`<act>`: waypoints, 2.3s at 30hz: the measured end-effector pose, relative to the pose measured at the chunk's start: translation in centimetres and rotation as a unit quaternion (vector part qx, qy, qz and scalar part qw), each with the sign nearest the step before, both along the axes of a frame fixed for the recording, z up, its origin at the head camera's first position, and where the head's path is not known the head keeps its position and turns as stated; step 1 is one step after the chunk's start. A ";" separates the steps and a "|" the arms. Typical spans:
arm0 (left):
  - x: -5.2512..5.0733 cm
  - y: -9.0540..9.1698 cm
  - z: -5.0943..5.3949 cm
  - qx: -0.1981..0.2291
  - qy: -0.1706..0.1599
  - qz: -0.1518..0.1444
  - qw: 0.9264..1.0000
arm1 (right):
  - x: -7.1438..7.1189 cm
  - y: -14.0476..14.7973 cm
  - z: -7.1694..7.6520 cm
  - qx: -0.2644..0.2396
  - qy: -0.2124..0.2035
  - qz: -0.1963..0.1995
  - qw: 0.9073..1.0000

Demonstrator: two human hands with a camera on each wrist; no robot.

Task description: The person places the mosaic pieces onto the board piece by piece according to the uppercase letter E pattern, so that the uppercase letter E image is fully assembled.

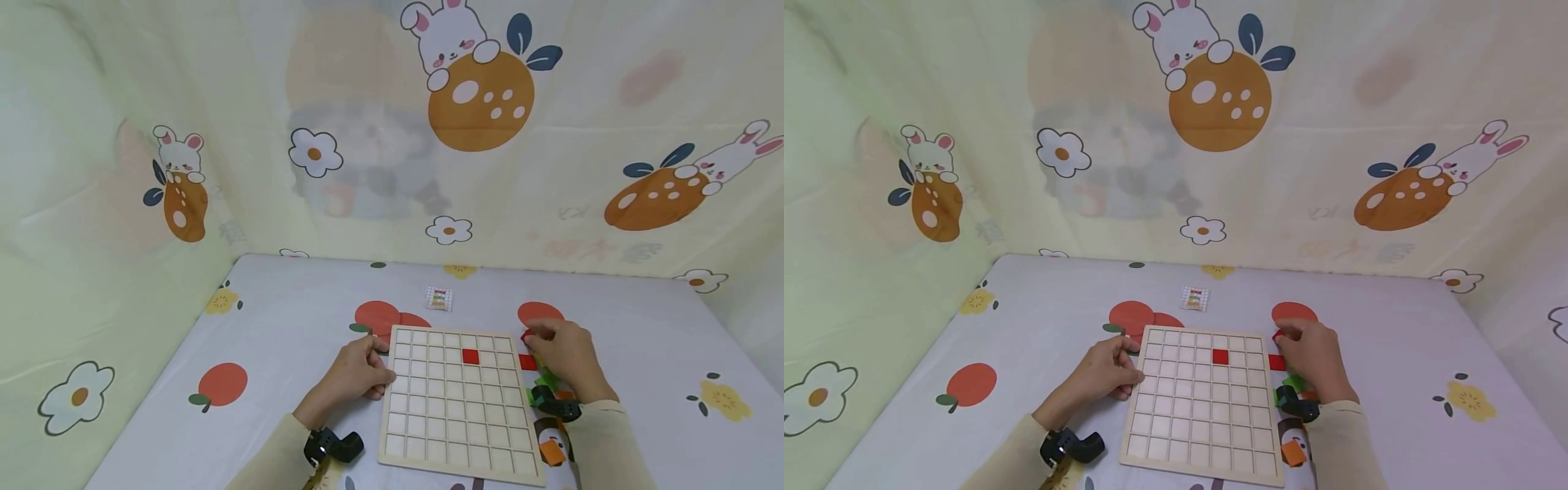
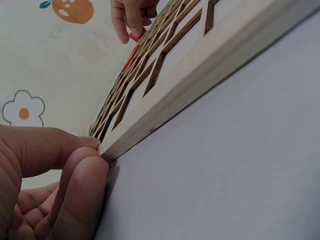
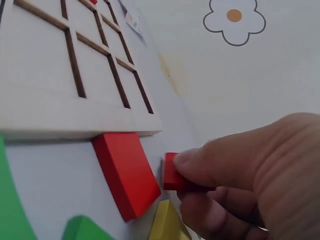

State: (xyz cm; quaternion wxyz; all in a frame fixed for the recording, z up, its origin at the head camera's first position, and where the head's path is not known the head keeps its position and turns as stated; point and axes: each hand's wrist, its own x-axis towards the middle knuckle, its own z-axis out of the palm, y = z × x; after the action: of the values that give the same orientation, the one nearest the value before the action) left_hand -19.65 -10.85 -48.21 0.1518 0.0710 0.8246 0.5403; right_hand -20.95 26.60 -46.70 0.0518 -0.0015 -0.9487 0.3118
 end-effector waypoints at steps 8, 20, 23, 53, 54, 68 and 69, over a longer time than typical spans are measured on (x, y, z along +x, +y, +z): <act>0.0 0.0 0.2 0.007 -0.004 -0.001 1.000 | 0.0 -0.4 0.2 -0.061 -0.031 0.006 0.998; 0.0 0.0 0.1 0.006 -0.004 -0.002 1.000 | -0.1 -1.3 0.5 -0.026 -0.061 0.041 0.997; 0.0 0.0 0.1 0.007 -0.005 -0.002 1.000 | 0.0 -1.5 0.8 -0.010 -0.057 0.051 0.997; 0.1 0.0 0.1 0.006 -0.001 -0.003 1.000 | 0.0 -7.1 0.5 -0.030 -0.021 0.136 0.990; 0.0 0.0 0.1 0.005 -0.001 -0.003 1.000 | 0.0 -7.3 0.5 -0.028 -0.023 0.136 0.990; 0.0 0.0 0.1 0.010 -0.005 -0.002 1.000 | 0.2 -8.7 0.4 -0.008 -0.034 0.144 0.989; 0.0 0.0 0.1 0.010 -0.005 -0.002 1.000 | 0.2 -8.7 0.4 -0.007 -0.034 0.144 0.989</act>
State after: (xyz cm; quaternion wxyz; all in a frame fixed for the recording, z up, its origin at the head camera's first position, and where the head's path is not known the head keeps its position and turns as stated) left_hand -19.65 -10.84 -48.11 0.1560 0.0714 0.8181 0.5489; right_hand -20.74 17.86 -46.28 -0.0259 0.1242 -0.9380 0.3227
